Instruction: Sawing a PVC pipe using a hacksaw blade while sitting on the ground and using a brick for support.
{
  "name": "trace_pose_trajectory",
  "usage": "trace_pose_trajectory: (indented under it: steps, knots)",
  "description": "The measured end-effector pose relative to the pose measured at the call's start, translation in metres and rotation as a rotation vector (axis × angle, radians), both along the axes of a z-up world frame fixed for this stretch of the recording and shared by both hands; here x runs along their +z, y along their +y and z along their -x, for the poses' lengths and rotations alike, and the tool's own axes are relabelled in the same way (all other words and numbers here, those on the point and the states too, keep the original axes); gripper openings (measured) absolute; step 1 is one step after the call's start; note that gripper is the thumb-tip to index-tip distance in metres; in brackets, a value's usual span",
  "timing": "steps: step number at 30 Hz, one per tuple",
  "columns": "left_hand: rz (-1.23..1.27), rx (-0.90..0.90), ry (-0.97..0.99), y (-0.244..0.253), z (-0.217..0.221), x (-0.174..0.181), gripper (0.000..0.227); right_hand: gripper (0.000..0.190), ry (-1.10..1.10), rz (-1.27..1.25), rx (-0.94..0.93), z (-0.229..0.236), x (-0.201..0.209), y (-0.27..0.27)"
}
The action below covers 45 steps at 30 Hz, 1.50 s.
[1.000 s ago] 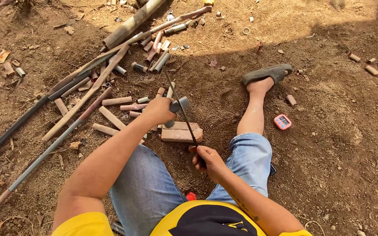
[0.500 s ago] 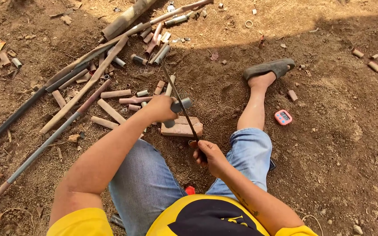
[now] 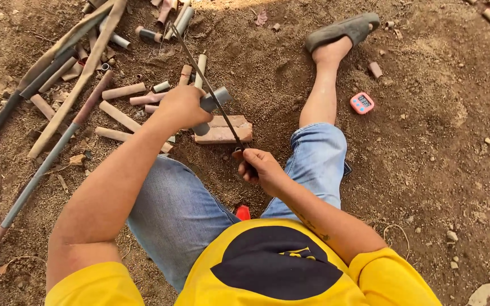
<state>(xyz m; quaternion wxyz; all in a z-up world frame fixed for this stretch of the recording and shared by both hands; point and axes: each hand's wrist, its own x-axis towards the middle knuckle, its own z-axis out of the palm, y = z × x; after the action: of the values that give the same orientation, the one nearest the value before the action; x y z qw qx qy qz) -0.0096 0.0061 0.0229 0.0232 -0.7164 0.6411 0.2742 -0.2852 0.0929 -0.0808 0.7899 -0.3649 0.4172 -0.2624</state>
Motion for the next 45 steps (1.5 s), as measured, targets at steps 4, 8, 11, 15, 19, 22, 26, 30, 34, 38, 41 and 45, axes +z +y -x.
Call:
trace_pose_trajectory:
  steps: [4,8,11,15,19,22,26,30,34,38,41,45]
  knots:
    - [0.045,0.093,-0.011,-0.009,-0.028,-0.030,0.044,0.038,0.010,-0.030,0.042,0.000,-0.008,0.008]
    - [0.013,0.045,-0.048,-0.002,-0.011,-0.015,0.044,0.039,-0.019,-0.034,0.015,0.000,-0.005,0.003]
    - [0.004,0.002,-0.064,-0.002,-0.007,-0.012,0.043,0.041,-0.046,-0.026,0.005,-0.001,-0.006,0.003]
    - [0.039,0.065,-0.043,-0.010,-0.036,-0.044,0.044,0.039,-0.048,-0.051,0.036,0.000,-0.020,0.015]
    - [0.012,0.014,-0.047,0.001,-0.019,-0.029,0.041,0.039,-0.043,-0.046,0.045,-0.003,-0.015,0.012]
    - [0.022,-0.018,0.027,-0.001,-0.018,-0.036,0.042,0.041,-0.083,-0.042,0.022,-0.003,-0.005,0.007]
    - [0.101,0.069,-0.026,-0.012,-0.041,-0.058,0.038,0.039,-0.065,-0.053,0.045,0.000,-0.020,0.015]
    - [0.095,0.035,-0.036,-0.004,-0.017,-0.034,0.039,0.038,-0.064,-0.058,0.032,0.002,-0.016,0.003]
    - [0.138,0.000,0.023,-0.004,-0.012,-0.026,0.039,0.039,-0.069,-0.048,0.024,0.001,-0.006,-0.004]
    - [0.123,0.068,0.067,-0.007,-0.026,-0.038,0.042,0.038,-0.033,-0.069,0.068,0.002,-0.019,0.005]
    - [0.054,0.062,0.061,-0.005,-0.021,-0.037,0.047,0.037,-0.025,-0.057,0.040,0.004,-0.015,-0.002]
    - [-0.027,0.011,0.086,0.001,-0.002,-0.003,0.054,0.037,0.092,0.194,0.114,0.005,-0.010,-0.013]
